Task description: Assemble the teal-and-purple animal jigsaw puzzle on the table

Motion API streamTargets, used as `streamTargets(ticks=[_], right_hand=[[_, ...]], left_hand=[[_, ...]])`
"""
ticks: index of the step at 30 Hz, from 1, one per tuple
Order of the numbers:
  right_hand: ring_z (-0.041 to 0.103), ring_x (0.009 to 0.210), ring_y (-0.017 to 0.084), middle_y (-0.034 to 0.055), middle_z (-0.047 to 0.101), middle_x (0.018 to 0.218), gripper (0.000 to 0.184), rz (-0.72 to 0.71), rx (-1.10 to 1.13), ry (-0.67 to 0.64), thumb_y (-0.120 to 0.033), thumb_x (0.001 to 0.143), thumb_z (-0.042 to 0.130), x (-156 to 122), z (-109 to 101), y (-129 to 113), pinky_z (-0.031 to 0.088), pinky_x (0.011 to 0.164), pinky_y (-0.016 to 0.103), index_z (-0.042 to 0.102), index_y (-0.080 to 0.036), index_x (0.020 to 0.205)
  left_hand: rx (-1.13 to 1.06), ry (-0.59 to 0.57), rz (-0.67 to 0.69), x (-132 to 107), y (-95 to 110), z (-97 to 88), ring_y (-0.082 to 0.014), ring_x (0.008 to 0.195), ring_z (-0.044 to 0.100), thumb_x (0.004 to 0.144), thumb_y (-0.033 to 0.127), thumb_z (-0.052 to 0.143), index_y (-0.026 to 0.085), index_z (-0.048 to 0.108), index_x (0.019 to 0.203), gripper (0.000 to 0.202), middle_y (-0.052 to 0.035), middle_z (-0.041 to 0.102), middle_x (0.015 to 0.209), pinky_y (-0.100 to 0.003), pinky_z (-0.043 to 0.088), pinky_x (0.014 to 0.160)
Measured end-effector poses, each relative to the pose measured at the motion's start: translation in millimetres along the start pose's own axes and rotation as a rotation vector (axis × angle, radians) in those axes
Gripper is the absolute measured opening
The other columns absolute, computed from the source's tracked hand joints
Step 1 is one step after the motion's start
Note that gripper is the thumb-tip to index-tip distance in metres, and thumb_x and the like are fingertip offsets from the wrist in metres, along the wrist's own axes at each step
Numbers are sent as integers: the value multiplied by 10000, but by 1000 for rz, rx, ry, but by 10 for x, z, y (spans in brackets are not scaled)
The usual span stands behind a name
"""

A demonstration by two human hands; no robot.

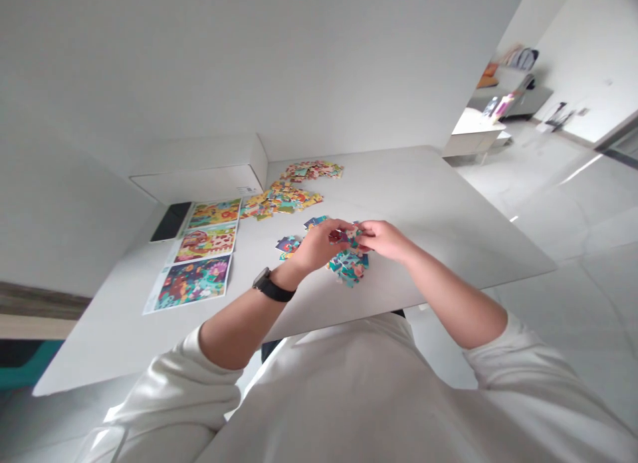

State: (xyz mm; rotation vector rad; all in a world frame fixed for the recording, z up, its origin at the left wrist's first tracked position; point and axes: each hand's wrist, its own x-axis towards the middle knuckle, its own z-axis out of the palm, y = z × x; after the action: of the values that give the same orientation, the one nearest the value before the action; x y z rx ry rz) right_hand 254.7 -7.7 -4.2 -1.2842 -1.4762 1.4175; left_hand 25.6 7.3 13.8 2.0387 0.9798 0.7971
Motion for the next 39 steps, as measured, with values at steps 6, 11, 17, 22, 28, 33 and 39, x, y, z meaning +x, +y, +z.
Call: streamTargets(ticks=[6,11,17,22,28,33,39], right_hand=[[735,820,229,30,787,828,203,-45,-423,-8,-444,940,805,405,333,-206,592,841,354,786,-243,961],[715,1026,288,86,802,997,211,-223,-885,116,-446,1013,710,419,170,-86,554,1016,417,835,-286,1072],[349,1604,481,203,435,1721,1050,-526,-985,-80,-759,784,857,-86,15,279,285,1324,654,543,-256,1649],[201,1679,489,206,308,1804,1134,-562,-1071,-165,-801,830,790,-174,177,475,186,1353,694,396,-252,1740],[201,1680,497,200,351,1790,974,-584,-1109,-26,-759,917,716,59,-19,419,109,1347,747,461,-249,1706],[221,1659,545,223,286,1814,1165,-491,-1144,-30,-829,806,784,65,-192,499,148,1304,796,395,-252,1740],[309,1646,476,219,364,1783,1111,-538,-1123,-68,-830,810,784,161,-187,563,181,1342,705,463,-256,1705]], left_hand=[[-11,17,-231,-155,-278,-377,-171,825,734,859,242,764,207,688,1422,569,-59,772,1096,-298,646,729],[444,58,-98,-361,-538,-561,-329,1298,666,885,337,793,244,683,1443,577,-133,698,1397,-541,536,1173],[617,-16,-43,-646,-941,-662,-454,1606,378,888,653,794,214,488,1645,927,-225,388,1740,-650,325,1317],[559,-123,78,-675,-926,-428,-452,1671,282,965,631,715,216,372,1726,932,-233,297,1799,-648,315,1328],[584,-85,72,-601,-798,-314,-488,1697,181,902,747,744,220,389,1725,1040,-241,208,1833,-701,234,1337],[618,-147,93,-408,-865,-326,-534,1683,187,722,859,837,229,388,1736,1276,-257,212,1829,-710,246,1323],[604,-171,156,-70,-924,-225,-480,1650,319,780,828,814,235,482,1688,1135,-227,443,1739,-677,252,1333]])
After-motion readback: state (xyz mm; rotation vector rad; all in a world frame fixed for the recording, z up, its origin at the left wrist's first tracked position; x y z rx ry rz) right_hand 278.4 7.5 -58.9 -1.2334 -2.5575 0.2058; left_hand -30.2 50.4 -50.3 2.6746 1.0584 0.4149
